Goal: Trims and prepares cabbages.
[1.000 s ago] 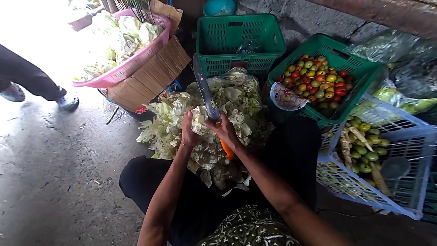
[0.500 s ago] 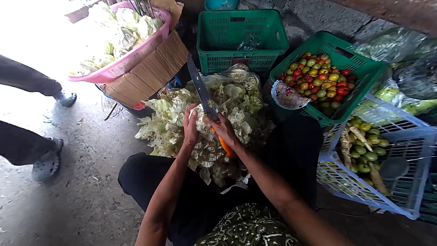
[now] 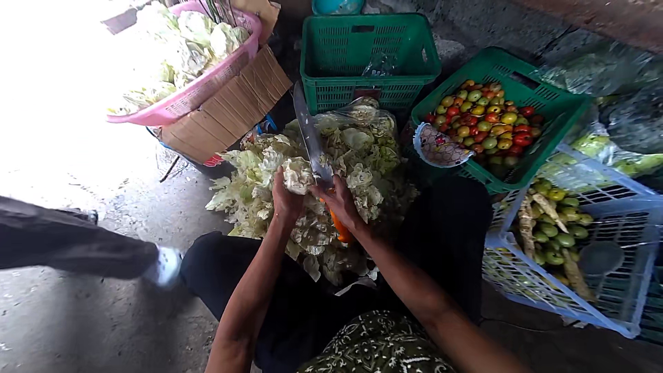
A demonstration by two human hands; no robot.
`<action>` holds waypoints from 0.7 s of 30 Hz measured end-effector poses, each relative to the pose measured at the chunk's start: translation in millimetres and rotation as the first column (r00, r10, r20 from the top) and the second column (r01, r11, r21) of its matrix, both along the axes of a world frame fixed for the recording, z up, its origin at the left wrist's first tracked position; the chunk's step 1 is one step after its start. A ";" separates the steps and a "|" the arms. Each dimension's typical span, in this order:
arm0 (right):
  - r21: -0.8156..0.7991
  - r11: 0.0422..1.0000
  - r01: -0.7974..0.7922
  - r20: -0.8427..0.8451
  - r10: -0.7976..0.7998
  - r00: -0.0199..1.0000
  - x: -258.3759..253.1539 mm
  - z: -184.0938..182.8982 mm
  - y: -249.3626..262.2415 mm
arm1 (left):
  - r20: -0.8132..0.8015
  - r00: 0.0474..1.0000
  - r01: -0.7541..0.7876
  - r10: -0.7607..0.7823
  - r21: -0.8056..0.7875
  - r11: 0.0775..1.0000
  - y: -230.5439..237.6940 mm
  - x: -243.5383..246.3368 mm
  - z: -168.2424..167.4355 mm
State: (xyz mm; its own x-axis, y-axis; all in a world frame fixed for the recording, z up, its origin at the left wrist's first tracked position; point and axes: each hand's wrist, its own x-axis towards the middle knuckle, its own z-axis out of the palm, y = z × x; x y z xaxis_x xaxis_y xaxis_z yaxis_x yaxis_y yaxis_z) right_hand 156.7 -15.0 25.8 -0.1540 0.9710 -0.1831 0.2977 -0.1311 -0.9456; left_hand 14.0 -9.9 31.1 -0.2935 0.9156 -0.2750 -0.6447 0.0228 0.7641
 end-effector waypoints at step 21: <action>-0.119 0.992 0.047 -0.187 -0.069 0.980 0.1 -6.2 -0.2 | 0.053 0.982 0.171 -0.182 0.164 0.972 -4.5 -12.0 -4.8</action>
State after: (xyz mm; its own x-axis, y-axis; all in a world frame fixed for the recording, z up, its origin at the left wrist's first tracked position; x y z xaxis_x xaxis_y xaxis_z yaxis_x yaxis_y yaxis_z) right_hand 156.8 -15.2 19.6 -0.1404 0.9540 -0.2648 0.1023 -0.2520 -0.9623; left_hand 2.1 -14.4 26.2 -0.1090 0.9846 -0.1367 -0.6911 0.0237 0.7223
